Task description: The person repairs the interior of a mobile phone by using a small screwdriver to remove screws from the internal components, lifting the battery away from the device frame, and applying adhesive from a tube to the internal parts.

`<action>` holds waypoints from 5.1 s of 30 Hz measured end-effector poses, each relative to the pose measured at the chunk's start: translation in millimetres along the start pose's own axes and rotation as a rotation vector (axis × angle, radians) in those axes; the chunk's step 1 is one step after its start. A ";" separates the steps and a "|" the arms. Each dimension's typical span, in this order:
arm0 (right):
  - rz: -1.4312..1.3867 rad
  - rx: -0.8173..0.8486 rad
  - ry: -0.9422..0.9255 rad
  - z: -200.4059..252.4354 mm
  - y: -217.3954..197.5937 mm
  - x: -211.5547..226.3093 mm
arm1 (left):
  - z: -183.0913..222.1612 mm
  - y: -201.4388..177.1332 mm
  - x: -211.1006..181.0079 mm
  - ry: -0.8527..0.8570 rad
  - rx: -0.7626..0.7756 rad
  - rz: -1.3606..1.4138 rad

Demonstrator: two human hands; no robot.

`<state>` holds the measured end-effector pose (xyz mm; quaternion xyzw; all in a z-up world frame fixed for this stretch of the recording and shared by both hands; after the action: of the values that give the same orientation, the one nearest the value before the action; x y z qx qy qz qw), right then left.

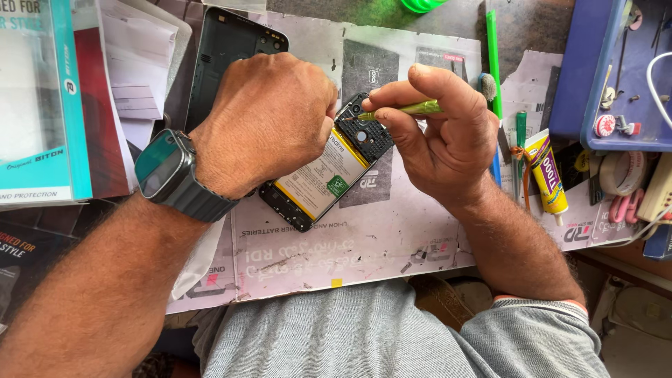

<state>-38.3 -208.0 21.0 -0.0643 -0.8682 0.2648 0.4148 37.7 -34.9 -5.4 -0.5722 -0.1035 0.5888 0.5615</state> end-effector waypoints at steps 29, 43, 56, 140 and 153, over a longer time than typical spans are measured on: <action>0.091 -0.181 0.150 23.6 -61.6 -4.9 | 28.4 5.1 -37.4 -0.100 0.089 -0.321; 0.120 -0.086 0.120 18.6 -63.4 -0.1 | 36.5 6.8 -47.3 -0.045 -0.012 -0.310; 0.092 -0.046 0.049 12.5 -65.8 3.4 | 33.4 4.3 -48.0 0.013 0.071 -0.169; -0.013 0.054 0.010 5.4 -20.1 13.1 | 14.9 3.0 -19.1 -0.228 0.373 0.249; 0.099 0.109 -0.037 -2.8 -14.6 14.2 | 15.9 3.4 -23.7 -0.115 0.228 0.234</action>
<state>-43.8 -214.5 39.7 -0.0797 -0.8557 0.3329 0.3881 16.6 -46.3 10.4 -0.4784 -0.0005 0.6899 0.5433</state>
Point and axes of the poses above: each hand's wrist, its own z-axis away from the middle knuckle, its own y-axis out of the palm, x = y × z, the point moved 5 cm from there along -z, towards the middle knuckle, and after that the axes turned 12 degrees about -y, right-handed, at the moved point
